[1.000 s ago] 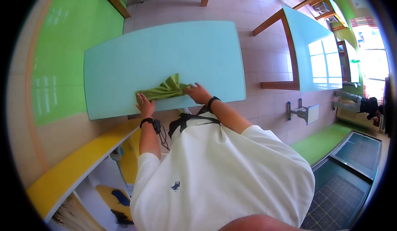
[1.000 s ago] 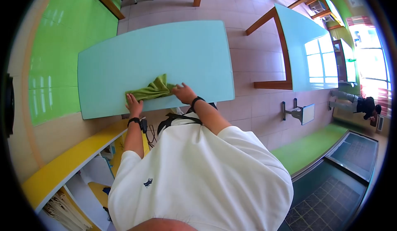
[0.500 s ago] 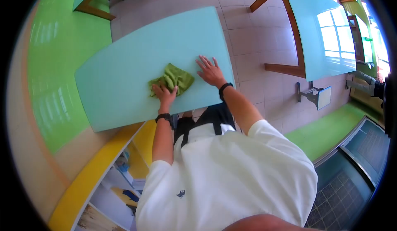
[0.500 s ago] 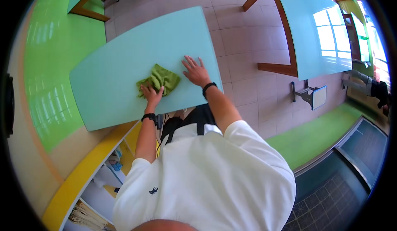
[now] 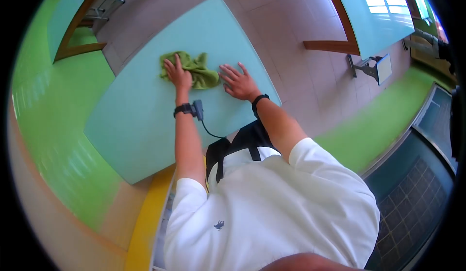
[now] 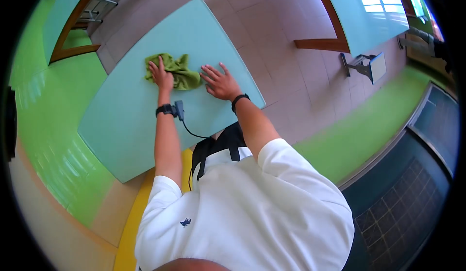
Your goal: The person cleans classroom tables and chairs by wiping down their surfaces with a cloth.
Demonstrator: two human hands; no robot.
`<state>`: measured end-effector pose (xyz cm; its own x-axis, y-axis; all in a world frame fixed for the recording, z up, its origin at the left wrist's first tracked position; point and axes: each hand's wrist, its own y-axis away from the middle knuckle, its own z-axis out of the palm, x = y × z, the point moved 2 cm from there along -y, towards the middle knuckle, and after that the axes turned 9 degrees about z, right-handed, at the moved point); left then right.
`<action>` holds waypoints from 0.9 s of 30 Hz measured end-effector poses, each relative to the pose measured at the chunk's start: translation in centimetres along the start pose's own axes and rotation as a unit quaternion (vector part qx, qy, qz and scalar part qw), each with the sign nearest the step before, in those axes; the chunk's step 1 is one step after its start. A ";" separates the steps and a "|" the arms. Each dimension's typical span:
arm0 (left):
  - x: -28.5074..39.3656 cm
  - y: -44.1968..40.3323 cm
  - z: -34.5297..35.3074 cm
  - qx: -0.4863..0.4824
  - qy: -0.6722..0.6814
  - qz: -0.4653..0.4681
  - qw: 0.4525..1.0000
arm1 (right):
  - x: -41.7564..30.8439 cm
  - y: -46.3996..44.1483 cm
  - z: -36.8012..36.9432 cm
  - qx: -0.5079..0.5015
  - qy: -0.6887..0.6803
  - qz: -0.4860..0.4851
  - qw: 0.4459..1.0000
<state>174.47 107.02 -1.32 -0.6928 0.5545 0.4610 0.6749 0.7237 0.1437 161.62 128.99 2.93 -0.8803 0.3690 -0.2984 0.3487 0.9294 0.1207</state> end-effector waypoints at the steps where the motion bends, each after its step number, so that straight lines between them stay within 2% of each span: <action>1: -1.8 -1.3 -1.1 -0.011 0.035 -0.003 0.999 | 0.1 -0.1 -0.1 0.003 -0.005 -0.001 1.000; 4: -7.9 -3.6 -3.9 -0.012 -0.020 0.036 0.999 | 0.1 -1.0 0.2 0.005 -0.003 0.000 1.000; 7: -14.9 -3.1 -7.3 0.100 -0.013 0.051 0.994 | -0.2 -0.4 0.8 0.005 0.015 0.012 1.000; 8: -19.8 -2.7 -7.4 0.091 -0.026 0.056 0.994 | -0.4 -0.4 1.1 -0.006 0.008 0.012 1.000; 11: -31.0 -0.1 -9.1 0.082 -0.126 0.027 0.988 | 0.7 -0.7 1.3 -0.020 0.038 0.014 0.999; 12: -32.2 1.3 -10.6 0.048 -0.166 -0.046 0.984 | 0.6 -0.8 0.9 -0.019 0.034 0.017 0.999; 13: -32.2 2.6 -12.4 0.035 -0.202 -0.090 0.975 | 0.7 -0.9 0.6 -0.014 0.040 0.019 0.999; 17: -32.7 4.7 -15.1 0.003 -0.231 -0.127 0.965 | 0.5 -1.1 1.2 -0.017 0.041 0.024 0.999; 20: -34.5 3.0 -12.6 0.002 -0.257 -0.124 0.959 | 0.4 -1.2 1.3 -0.017 0.041 0.021 0.999; 22: -35.5 0.3 -10.7 0.014 -0.297 -0.165 0.941 | 0.3 -1.7 1.5 -0.015 0.059 0.013 0.998; 25: -32.7 -3.5 -7.5 0.014 -0.323 -0.086 0.943 | 0.2 -1.6 1.9 -0.012 0.045 0.018 0.999; 27: -26.7 -6.1 -6.9 0.017 -0.355 -0.038 0.934 | 0.4 -2.3 3.0 -0.015 0.045 0.022 0.999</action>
<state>190.56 84.94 -8.44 -0.7399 0.6256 -0.2472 0.6176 0.7774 0.1188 161.40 127.03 -0.27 -0.8906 0.4057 -0.2055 0.3783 0.9117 0.1605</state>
